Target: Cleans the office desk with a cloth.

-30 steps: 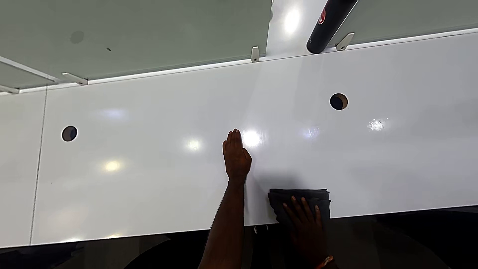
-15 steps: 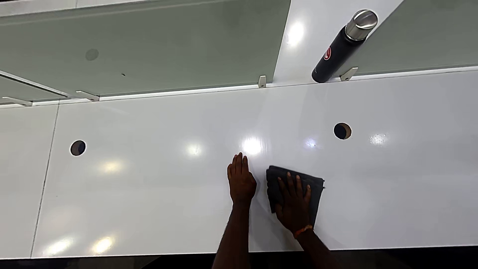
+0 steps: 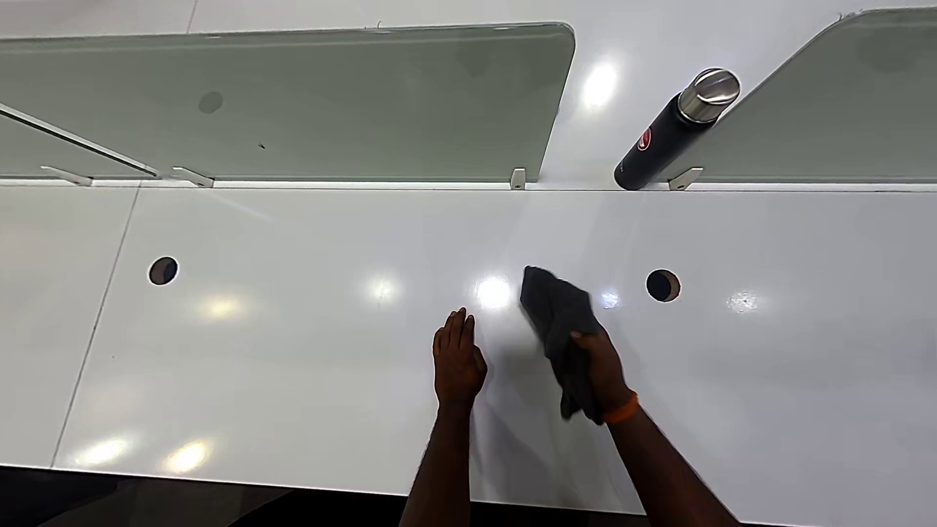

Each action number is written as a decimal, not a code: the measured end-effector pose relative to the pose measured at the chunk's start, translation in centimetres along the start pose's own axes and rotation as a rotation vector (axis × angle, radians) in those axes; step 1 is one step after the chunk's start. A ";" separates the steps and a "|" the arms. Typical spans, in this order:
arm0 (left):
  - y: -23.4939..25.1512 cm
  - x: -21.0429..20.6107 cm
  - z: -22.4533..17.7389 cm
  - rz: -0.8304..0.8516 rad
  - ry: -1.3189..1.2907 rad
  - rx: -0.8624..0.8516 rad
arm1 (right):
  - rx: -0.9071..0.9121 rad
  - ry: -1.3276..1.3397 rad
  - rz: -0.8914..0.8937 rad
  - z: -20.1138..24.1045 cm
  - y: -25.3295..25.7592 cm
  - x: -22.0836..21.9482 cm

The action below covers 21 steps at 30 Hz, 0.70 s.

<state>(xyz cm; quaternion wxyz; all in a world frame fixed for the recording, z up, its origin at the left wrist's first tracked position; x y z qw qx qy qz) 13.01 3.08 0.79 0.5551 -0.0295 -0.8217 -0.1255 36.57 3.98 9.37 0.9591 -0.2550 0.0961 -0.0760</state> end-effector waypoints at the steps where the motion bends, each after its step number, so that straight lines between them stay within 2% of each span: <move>1: -0.1 0.0 -0.1 0.008 -0.005 0.007 | -0.087 0.152 0.034 0.9 -1.9 0.5; 3: 0.0 0.2 -0.2 0.008 -0.016 0.011 | -0.138 0.326 0.128 2.0 -4.2 1.1; 4: 0.0 0.3 -0.3 -0.005 -0.023 0.011 | -0.136 0.281 0.171 1.8 -4.4 1.5; 6: -0.1 0.3 -0.1 -0.016 -0.020 0.009 | -0.053 -0.085 0.194 0.5 -2.9 2.9; 8: -0.2 0.0 0.0 -0.013 -0.013 0.003 | 0.055 -0.289 0.010 -1.2 -0.9 5.8; 11: -0.2 -0.2 0.2 -0.003 -0.019 -0.002 | 0.200 -0.289 -0.369 -1.5 -0.9 9.7; 13: -0.3 -0.3 0.2 0.005 -0.023 0.005 | 0.333 -0.431 -0.362 -1.0 -2.1 8.8; 17: -0.3 -0.3 0.2 0.001 -0.013 0.004 | 0.553 -0.792 -0.030 -2.8 -4.4 1.8; 19: -0.3 -0.3 0.2 0.013 0.002 0.007 | 0.569 -1.070 -0.011 -5.0 -4.6 -0.9; 21: -0.3 -0.3 0.3 0.012 0.006 0.010 | 0.457 -1.386 -0.081 -8.1 -3.0 -1.6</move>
Point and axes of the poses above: each hand's wrist, its own y-axis towards the middle knuckle, its own x-axis out of the back of the hand, z = x × y, the point moved 6 cm from there along y, towards the middle knuckle, and after that the axes turned 9 degrees about -x, right-handed, at the moved point
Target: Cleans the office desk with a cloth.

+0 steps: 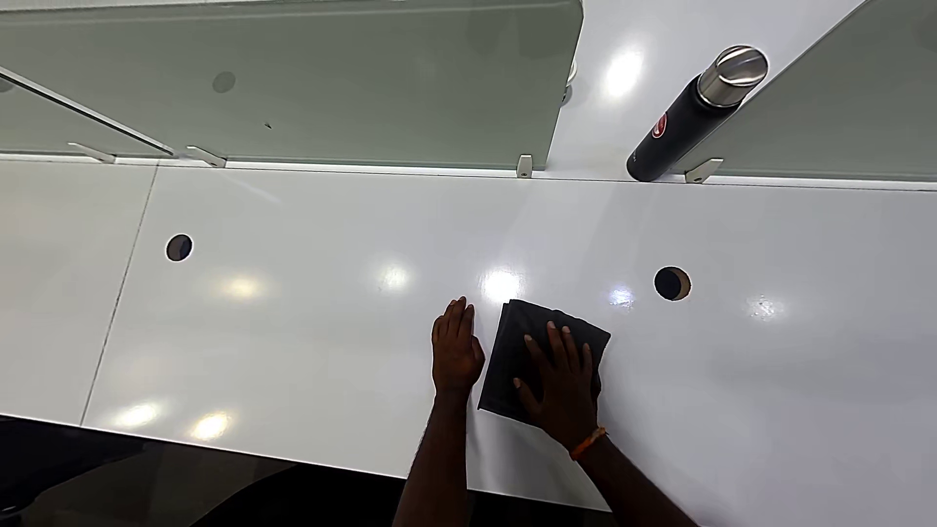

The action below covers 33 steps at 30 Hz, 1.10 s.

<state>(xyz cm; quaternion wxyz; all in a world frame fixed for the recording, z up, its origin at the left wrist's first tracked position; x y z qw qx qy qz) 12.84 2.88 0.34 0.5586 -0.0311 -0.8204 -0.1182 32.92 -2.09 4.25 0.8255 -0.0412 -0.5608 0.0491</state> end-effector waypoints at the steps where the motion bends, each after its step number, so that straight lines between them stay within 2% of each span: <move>1: 0.0 0.0 0.0 -0.004 -0.005 0.002 | -0.046 -0.116 0.040 -0.5 0.5 -1.6; 5: -0.2 0.1 0.0 0.017 -0.025 0.009 | -0.108 -0.206 0.054 0.0 2.3 -3.6; 12: -0.3 0.2 0.2 -0.003 -0.072 -0.023 | -0.084 -0.150 -0.019 2.1 9.2 -3.1; 17: -0.3 0.4 0.2 -0.021 -0.122 -0.053 | -0.183 -0.092 -0.039 3.8 15.3 -2.3; 19: -0.3 0.9 0.4 -0.071 -0.191 -0.052 | -0.229 -0.067 -0.052 4.5 15.9 -2.3; 21: -0.8 1.6 0.7 -0.157 -0.325 -0.043 | -0.235 -0.051 -0.070 5.5 14.0 -2.9; 24: -0.4 2.2 1.7 -0.234 -0.557 -0.005 | -0.138 -0.001 -0.082 7.8 6.9 -4.6; 29: 0.5 3.0 3.3 -0.052 -0.870 0.126 | 0.046 0.082 -0.017 10.3 -9.4 -7.6; 31: 0.7 3.3 3.3 -0.018 -0.872 0.160 | 0.081 0.108 -0.036 9.2 -14.6 -7.9; 33: 0.8 3.9 2.6 0.006 -0.682 0.096 | 0.083 0.100 -0.109 7.1 -18.0 -7.4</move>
Point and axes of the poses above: each hand's wrist, its own y-axis towards the middle knuckle, its own x-axis out of the back of the hand, z = x × y, the point moved 6 cm from there along y, towards the middle knuckle, and after that the axes turned 9 degrees about -x, right-handed, at the moved point
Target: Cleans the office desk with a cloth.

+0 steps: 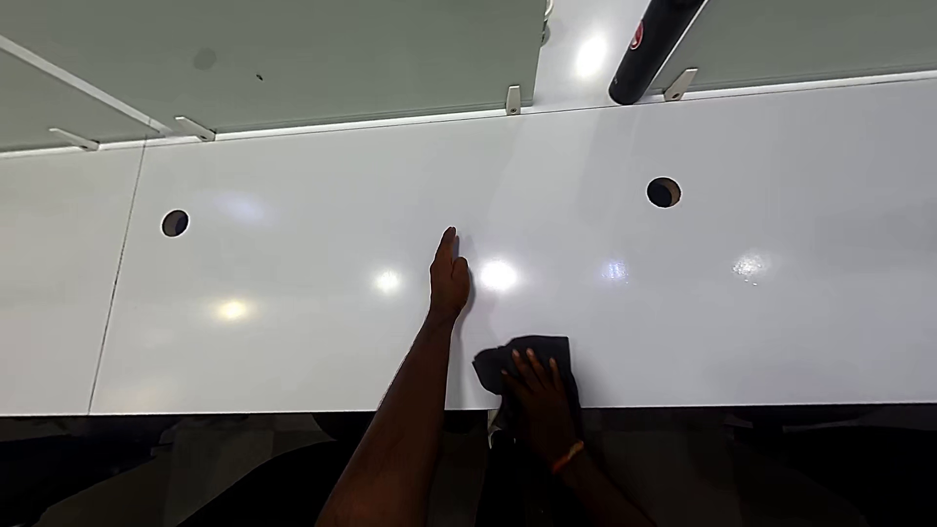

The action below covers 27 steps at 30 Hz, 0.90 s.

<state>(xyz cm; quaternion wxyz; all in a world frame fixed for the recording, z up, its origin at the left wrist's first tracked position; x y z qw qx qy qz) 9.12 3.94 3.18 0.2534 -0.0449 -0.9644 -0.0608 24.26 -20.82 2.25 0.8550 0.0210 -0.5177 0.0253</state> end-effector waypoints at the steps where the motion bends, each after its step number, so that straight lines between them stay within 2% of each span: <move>1: 0.0 -0.4 -0.7 0.024 0.136 -0.066 | -0.014 -0.020 -0.041 -1.0 -1.1 0.6; 3: -0.1 -1.8 -1.9 0.084 0.348 -0.176 | -0.073 -0.053 -0.106 -2.8 -2.5 1.6; 6: 0.3 -4.5 -3.3 0.143 0.483 -0.280 | -0.173 -0.091 -0.136 -4.6 -3.2 2.7; 12: 1.5 -7.0 -3.2 0.148 0.515 -0.267 | -0.272 -0.164 -0.128 -5.7 -1.8 3.1; 18: 2.2 -8.2 -1.3 0.174 0.582 -0.197 | -0.328 -0.226 -0.050 -6.0 4.9 3.2; 27: 2.2 -8.7 -1.2 0.195 0.653 -0.149 | -0.320 -0.179 -0.061 -7.8 16.3 3.2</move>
Point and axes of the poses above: each hand's wrist, its own y-axis towards the middle knuckle, its own x-axis out of the back of the hand, z = x × y, the point moved 6 cm from there along y, towards the middle knuckle, and after that the axes turned 9 degrees about -x, right-handed, at the moved point
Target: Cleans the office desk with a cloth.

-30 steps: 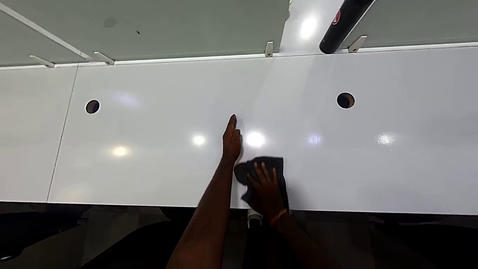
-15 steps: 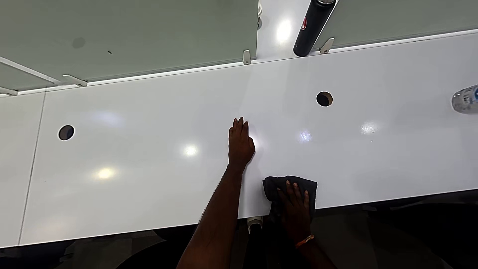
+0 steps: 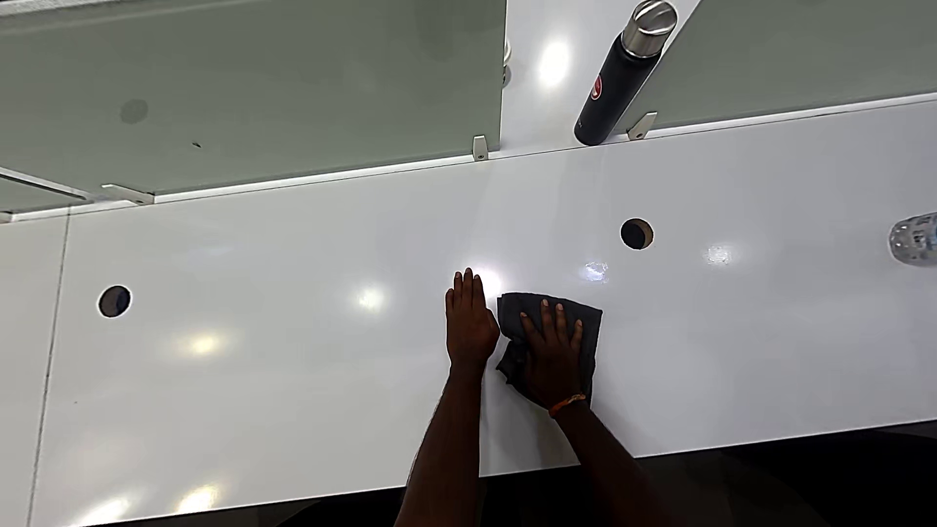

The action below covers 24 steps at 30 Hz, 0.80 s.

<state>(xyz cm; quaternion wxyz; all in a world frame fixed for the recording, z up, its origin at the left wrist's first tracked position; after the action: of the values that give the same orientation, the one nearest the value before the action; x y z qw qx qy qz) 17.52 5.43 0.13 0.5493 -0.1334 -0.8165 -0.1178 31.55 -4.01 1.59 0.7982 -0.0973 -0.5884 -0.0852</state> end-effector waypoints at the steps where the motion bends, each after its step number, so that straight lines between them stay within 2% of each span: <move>1: 0.0 0.0 0.0 -0.003 0.011 -0.003 | 0.002 0.003 0.013 0.3 1.2 0.0; 12: 0.4 0.2 -0.2 -0.100 0.067 -0.037 | 0.100 -0.011 0.069 4.6 14.8 -0.8; 16: 0.4 0.5 -0.3 -0.098 0.059 -0.033 | 0.244 -0.030 0.120 7.3 17.8 -1.2; 21: 0.2 0.3 -0.3 -0.087 0.125 -0.003 | 0.460 -0.023 0.302 10.9 21.1 -2.2; 24: 0.2 0.3 -0.2 -0.093 0.124 -0.012 | 0.500 -0.005 0.339 12.6 23.6 -2.7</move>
<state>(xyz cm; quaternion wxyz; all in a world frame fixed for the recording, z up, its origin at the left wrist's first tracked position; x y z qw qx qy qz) 17.66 5.54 0.53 0.5920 -0.0913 -0.7854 -0.1560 25.02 22.09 1.32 0.7987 0.0053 -0.5686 0.1971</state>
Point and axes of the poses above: each hand's wrist, its own y-axis towards the middle knuckle, its own x-axis out of the back of the hand, z = x × y, the point moved 6 cm from there along y, towards the middle knuckle, and after that the axes turned 9 degrees about -x, right-handed, at the moved point
